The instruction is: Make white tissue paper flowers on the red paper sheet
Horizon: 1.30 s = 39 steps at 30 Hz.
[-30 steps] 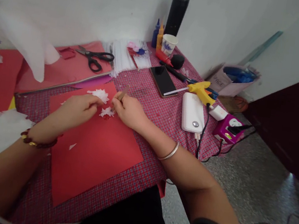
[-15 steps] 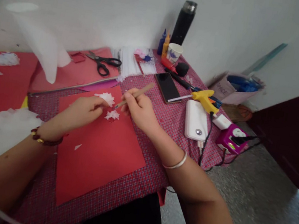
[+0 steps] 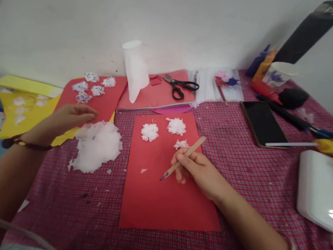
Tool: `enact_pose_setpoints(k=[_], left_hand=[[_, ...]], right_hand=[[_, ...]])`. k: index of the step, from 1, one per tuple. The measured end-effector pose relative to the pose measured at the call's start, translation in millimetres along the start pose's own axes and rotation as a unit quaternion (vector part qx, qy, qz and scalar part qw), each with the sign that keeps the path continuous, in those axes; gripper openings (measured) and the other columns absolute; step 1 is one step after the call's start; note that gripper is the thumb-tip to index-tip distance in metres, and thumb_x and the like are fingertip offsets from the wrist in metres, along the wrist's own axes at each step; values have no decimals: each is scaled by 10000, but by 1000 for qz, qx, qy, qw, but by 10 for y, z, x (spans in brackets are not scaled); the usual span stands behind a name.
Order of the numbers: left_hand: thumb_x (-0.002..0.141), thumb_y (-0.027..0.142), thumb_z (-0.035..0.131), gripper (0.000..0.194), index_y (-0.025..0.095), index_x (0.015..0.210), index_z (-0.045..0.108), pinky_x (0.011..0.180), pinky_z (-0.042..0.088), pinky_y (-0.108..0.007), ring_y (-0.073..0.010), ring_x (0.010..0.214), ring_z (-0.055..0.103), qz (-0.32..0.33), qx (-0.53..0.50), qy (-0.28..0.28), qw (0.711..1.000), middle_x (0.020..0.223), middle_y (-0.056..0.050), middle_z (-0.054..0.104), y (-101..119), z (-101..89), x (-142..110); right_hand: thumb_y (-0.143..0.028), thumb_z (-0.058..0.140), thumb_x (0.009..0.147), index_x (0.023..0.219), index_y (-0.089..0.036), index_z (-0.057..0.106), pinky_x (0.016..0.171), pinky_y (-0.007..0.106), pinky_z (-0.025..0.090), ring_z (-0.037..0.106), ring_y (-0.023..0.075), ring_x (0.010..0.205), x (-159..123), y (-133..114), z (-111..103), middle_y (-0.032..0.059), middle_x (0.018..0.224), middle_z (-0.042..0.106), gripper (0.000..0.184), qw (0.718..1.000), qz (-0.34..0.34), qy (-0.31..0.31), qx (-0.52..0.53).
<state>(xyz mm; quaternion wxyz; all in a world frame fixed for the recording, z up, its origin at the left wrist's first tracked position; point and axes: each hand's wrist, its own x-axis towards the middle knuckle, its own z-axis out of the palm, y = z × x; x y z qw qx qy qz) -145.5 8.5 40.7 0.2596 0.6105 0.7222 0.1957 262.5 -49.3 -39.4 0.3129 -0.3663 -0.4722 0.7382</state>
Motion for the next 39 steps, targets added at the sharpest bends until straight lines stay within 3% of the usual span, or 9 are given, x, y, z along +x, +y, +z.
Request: enact_pose_setpoints(k=[3,11,18,24,28,32,35,39], left_hand=[[740,418,630,300,166,884,708,624,447,-264,-173,707,593,5,-5,-20,1000,813,-38,698,-86,146,20],[713,383,602,231,176,610,593,485,315,-244,-151,553,498,-5,95,-48,994,555,9,537,66,328,166],[708,370,632,213,191,633,544,482,292,-242,-112,510,417,-1,-23,-12,1000,566,39,477,155,226,-7],[728,322,667,176,209,687,539,486,321,-250,-113,521,449,-4,-199,27,980,625,18,547,499,203,-323],[689,278,667,176,206,637,515,523,378,-256,-109,545,485,7,-314,-38,949,601,16,542,805,471,-429],[634,273,681,185,201,608,513,496,340,-240,-86,507,435,18,-326,-101,940,570,31,511,1098,872,-476],[628,307,662,183,208,600,510,491,347,-249,-96,500,445,33,-303,-151,940,561,26,522,1278,1087,-504],[629,332,612,158,224,604,499,493,365,-269,-116,493,456,62,-264,-185,945,545,18,530,1408,1196,-512]], right_hand=[[-454,547,938,855,-188,631,507,256,376,520,117,514,12,2,-26,6,559,583,291,1000,13,10,3],[-457,524,950,882,-185,625,534,271,396,534,125,538,18,-17,-39,10,583,590,298,1000,15,2,-23],[-462,520,951,874,-192,622,518,270,388,528,118,526,10,-49,-20,3,583,587,298,999,-3,-12,-45],[-461,578,913,851,-191,609,498,260,408,531,116,514,37,-51,17,-2,579,590,278,999,-29,5,-26],[-419,611,906,916,-192,608,536,250,446,566,103,543,21,-91,42,8,698,664,227,991,-116,60,-13],[-420,593,920,975,-201,593,593,257,483,601,104,594,-46,-196,102,21,807,702,226,972,-218,80,-17],[-453,584,916,983,-193,584,592,255,492,598,105,613,-71,-260,150,22,806,690,268,966,-242,79,-45],[-437,568,925,978,-187,579,587,238,488,577,92,616,-70,-287,169,13,796,667,256,963,-250,70,-73]])
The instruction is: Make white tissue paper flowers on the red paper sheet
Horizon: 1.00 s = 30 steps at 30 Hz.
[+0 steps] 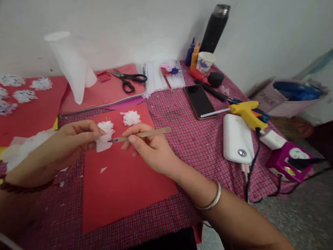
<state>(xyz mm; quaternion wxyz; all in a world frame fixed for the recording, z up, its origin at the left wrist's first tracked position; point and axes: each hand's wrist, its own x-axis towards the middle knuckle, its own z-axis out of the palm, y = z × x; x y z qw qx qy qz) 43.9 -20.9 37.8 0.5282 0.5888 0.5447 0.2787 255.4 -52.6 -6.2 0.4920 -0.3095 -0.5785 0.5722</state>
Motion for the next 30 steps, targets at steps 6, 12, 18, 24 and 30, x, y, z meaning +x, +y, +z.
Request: enact_pose_setpoints(k=[6,12,18,24,30], left_hand=[[621,307,626,154,219,585,506,501,362,-266,-108,493,441,0,-11,3,1000,538,24,524,-11,34,26],[631,285,651,138,213,594,540,512,404,-252,-102,508,477,6,-33,-12,999,563,21,559,-24,68,13],[748,238,612,129,212,874,601,577,527,-257,-126,605,611,-30,-136,28,990,758,-13,681,-57,46,0],[626,123,809,246,195,828,690,657,564,-145,-85,671,675,-14,-304,19,952,762,20,718,-80,140,-61],[542,147,901,223,159,680,727,615,549,-82,-48,615,653,-24,-376,47,925,706,25,716,-7,302,-72]], right_hand=[[-392,543,942,980,-189,575,592,230,483,577,90,638,0,10,-11,7,799,649,208,1000,-8,-16,-5],[-378,537,945,984,-183,580,592,222,483,582,89,654,-1,30,-11,9,799,645,204,1000,-4,-26,-18],[-401,564,931,975,-176,581,568,212,483,583,80,617,11,0,-6,9,789,660,229,1000,-3,3,8],[-427,602,909,963,-188,576,530,217,488,585,70,527,39,18,-18,-1,791,700,247,993,9,58,106],[-403,637,886,944,-194,589,515,210,497,583,68,499,42,30,-17,-8,772,720,222,981,20,74,176]])
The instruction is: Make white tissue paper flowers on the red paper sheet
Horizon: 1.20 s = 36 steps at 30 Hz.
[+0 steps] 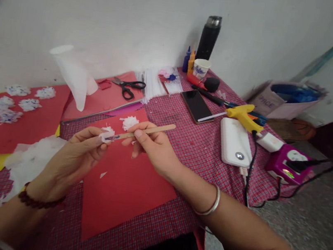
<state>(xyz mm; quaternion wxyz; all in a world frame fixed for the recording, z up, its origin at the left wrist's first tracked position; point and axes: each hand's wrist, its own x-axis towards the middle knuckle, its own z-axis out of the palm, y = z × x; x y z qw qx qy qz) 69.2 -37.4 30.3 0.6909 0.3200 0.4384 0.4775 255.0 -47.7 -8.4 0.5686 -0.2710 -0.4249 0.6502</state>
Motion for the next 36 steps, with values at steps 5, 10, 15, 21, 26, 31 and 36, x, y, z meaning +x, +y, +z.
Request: enact_pose_setpoints(k=[5,10,15,21,26,31,36], left_hand=[[554,176,895,200,151,686,747,572,538,-85,-53,605,641,5,24,-4,1000,696,5,721,-29,67,6],[594,199,867,162,160,699,749,517,522,-109,-73,567,641,3,69,-9,998,633,-4,708,-57,114,-6],[672,177,808,94,195,749,757,575,545,-152,-80,584,652,66,119,-24,990,674,5,727,-106,148,-29],[732,110,736,115,219,766,747,600,517,-188,-87,615,611,279,298,-33,912,681,25,686,-141,246,15],[705,123,727,75,188,675,707,482,460,-147,-64,527,565,138,184,-43,972,596,23,641,21,306,215],[694,143,732,69,179,649,694,459,459,-145,-67,514,575,59,138,-58,987,592,13,645,33,310,293],[798,158,684,87,233,784,727,576,505,-228,-109,589,608,310,382,-68,868,675,21,685,-68,219,191]], right_hand=[[-395,649,878,921,-192,607,492,194,480,589,67,503,7,-18,-2,-10,738,719,212,1000,-11,16,-18],[-379,677,857,860,-191,632,494,202,488,608,85,547,13,-41,-17,-8,705,709,194,997,-47,45,-52],[-406,639,881,754,-175,666,499,200,469,570,66,519,8,-63,-12,-5,668,674,265,984,-101,82,-122],[-418,590,902,911,-197,615,470,196,451,533,57,457,32,-87,-14,-49,638,650,222,996,-37,83,-3],[-381,708,815,968,-217,634,516,208,486,539,55,507,67,-238,-111,-49,759,674,237,998,-51,27,-16],[-304,679,834,860,-189,649,480,188,444,537,61,515,99,-241,-165,-34,687,661,121,985,-123,86,-80],[-259,603,858,819,-193,565,457,187,452,451,47,408,97,-160,-133,-83,560,597,86,995,6,84,50]])
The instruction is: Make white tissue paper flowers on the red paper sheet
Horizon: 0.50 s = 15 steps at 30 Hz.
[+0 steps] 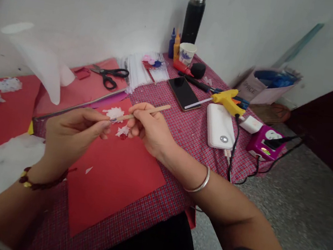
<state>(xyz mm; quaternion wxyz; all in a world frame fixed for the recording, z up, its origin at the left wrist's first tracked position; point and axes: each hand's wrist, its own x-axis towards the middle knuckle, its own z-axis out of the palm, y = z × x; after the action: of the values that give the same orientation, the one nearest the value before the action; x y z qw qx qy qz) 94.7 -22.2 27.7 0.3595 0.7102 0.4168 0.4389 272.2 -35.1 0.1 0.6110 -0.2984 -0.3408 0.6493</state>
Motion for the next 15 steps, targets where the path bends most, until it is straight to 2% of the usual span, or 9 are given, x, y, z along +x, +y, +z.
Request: enact_pose_setpoints(k=[2,3,5,8,11,15], left_hand=[[801,176,691,74,243,789,721,586,491,-239,-115,609,611,58,88,-3,994,696,25,687,-35,-22,-37],[807,192,686,62,241,782,714,585,489,-242,-117,606,613,64,101,-12,993,692,25,683,-56,-28,-42],[835,233,655,70,229,780,698,566,494,-245,-121,573,613,22,60,-39,997,662,21,670,-106,-26,-27],[860,302,622,122,206,897,688,570,524,-252,-136,572,636,-79,-55,-74,993,684,-2,681,-212,-24,55],[880,384,584,247,186,999,670,648,541,-267,-155,680,664,-111,-35,-60,991,818,-45,712,-381,-87,168],[866,369,549,207,197,845,663,628,486,-267,-169,686,624,-110,134,-42,984,753,-31,682,-604,-212,252]], right_hand=[[-297,631,847,855,-191,571,490,195,482,440,39,412,5,13,5,-85,600,613,123,998,44,-16,29],[-327,655,835,875,-191,575,505,200,492,452,39,425,12,21,2,-80,631,628,162,998,52,-23,24],[-391,698,809,891,-196,578,508,205,489,484,47,448,35,45,-22,-65,674,646,243,999,27,-22,-25],[-465,672,830,864,-203,561,474,215,445,518,70,471,74,99,-91,-42,677,638,287,985,-56,-7,-162],[-437,583,898,845,-200,550,534,237,448,563,99,562,96,147,-161,-8,717,642,245,940,-112,-20,-322],[-333,518,932,839,-181,580,662,277,450,598,136,701,100,177,-186,33,801,659,189,857,-130,-57,-495]])
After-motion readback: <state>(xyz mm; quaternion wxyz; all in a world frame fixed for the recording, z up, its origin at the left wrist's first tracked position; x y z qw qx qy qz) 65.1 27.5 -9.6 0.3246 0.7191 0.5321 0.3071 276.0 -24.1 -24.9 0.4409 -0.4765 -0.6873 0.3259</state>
